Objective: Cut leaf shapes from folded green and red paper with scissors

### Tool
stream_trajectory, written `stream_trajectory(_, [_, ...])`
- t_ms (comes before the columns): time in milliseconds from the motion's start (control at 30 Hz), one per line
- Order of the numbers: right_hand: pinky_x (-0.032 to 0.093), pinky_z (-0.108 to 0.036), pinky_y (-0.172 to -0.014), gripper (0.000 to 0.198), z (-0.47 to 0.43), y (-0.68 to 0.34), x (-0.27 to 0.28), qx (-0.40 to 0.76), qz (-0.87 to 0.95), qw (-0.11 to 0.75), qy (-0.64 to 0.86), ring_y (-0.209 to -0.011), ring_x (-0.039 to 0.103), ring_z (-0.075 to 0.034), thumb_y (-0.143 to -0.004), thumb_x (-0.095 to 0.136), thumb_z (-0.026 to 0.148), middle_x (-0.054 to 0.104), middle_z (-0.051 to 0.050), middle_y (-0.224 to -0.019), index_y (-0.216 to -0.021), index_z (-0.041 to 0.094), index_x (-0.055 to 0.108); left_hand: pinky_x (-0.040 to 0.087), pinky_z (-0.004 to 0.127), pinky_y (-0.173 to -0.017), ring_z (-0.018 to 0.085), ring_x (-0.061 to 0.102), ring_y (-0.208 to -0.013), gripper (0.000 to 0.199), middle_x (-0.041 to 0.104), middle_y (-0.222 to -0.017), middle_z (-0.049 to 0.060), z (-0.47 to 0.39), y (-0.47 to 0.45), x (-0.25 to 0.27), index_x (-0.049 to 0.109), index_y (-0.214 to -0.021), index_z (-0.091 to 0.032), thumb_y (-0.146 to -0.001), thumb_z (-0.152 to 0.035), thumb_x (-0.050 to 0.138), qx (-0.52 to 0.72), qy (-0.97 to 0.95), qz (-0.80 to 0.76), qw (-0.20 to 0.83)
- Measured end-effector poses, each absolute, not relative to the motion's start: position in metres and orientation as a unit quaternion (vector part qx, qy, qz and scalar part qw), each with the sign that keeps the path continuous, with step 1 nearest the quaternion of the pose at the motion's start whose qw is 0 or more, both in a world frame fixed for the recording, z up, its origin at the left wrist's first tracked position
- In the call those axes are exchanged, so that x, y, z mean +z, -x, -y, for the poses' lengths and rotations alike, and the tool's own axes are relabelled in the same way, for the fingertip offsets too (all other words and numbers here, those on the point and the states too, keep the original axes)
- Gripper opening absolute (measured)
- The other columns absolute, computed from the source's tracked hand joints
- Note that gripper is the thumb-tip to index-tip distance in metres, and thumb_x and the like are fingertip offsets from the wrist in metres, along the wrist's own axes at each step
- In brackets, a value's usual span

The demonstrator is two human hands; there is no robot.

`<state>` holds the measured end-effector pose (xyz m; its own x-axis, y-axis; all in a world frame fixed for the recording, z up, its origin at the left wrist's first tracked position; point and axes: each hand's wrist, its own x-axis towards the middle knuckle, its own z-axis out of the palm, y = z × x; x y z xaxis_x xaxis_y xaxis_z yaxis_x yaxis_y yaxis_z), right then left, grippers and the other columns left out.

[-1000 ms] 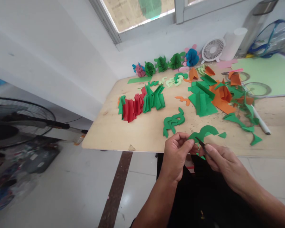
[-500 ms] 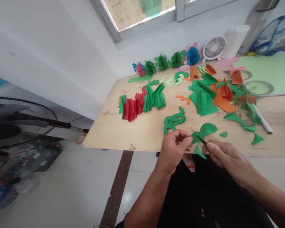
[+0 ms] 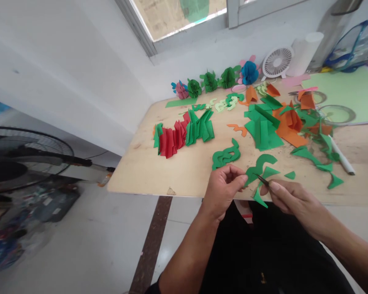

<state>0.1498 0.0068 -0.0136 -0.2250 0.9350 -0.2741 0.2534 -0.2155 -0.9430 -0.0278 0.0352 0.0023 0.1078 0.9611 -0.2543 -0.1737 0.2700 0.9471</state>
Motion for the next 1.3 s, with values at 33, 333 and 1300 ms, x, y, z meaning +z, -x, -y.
stream_trajectory(33, [0.02, -0.026, -0.045, 0.051, -0.006, -0.149, -0.015, 0.566, 0.535, 0.311, 0.544, -0.047, 0.028, -0.011, -0.089, 0.04, 0.059, 0.031, 0.006, -0.051, -0.077, 0.017, 0.065, 0.041, 0.022, -0.058, 0.008, 0.049, -0.055, 0.01, 0.054, -0.058, -0.003, -0.034, 0.024, 0.001, 0.061, -0.065, -0.015, -0.067, -0.021, 0.07, 0.478, -0.376, -0.487, 0.626])
stream_trajectory(333, [0.022, -0.026, -0.046, 0.047, 0.005, -0.126, -0.029, 0.582, 0.465, 0.393, 0.539, -0.047, 0.027, -0.01, -0.093, 0.041, 0.052, 0.031, 0.006, -0.051, -0.058, 0.021, 0.04, 0.043, 0.022, -0.067, 0.008, 0.053, -0.062, 0.01, 0.054, -0.064, -0.004, -0.019, -0.014, -0.007, 0.058, -0.071, -0.016, -0.072, -0.019, 0.067, 0.616, -0.188, -0.462, 0.609])
stream_trajectory(1300, [0.025, -0.027, -0.045, 0.049, 0.009, -0.109, -0.027, 0.527, 0.456, 0.441, 0.565, -0.045, 0.029, -0.011, -0.092, 0.041, 0.052, 0.032, 0.006, -0.048, -0.054, 0.023, 0.036, 0.038, 0.019, -0.058, 0.007, 0.044, -0.058, 0.016, 0.049, -0.064, -0.005, -0.007, -0.036, -0.009, 0.056, -0.072, -0.016, -0.075, -0.026, 0.067, 0.644, -0.137, -0.476, 0.583])
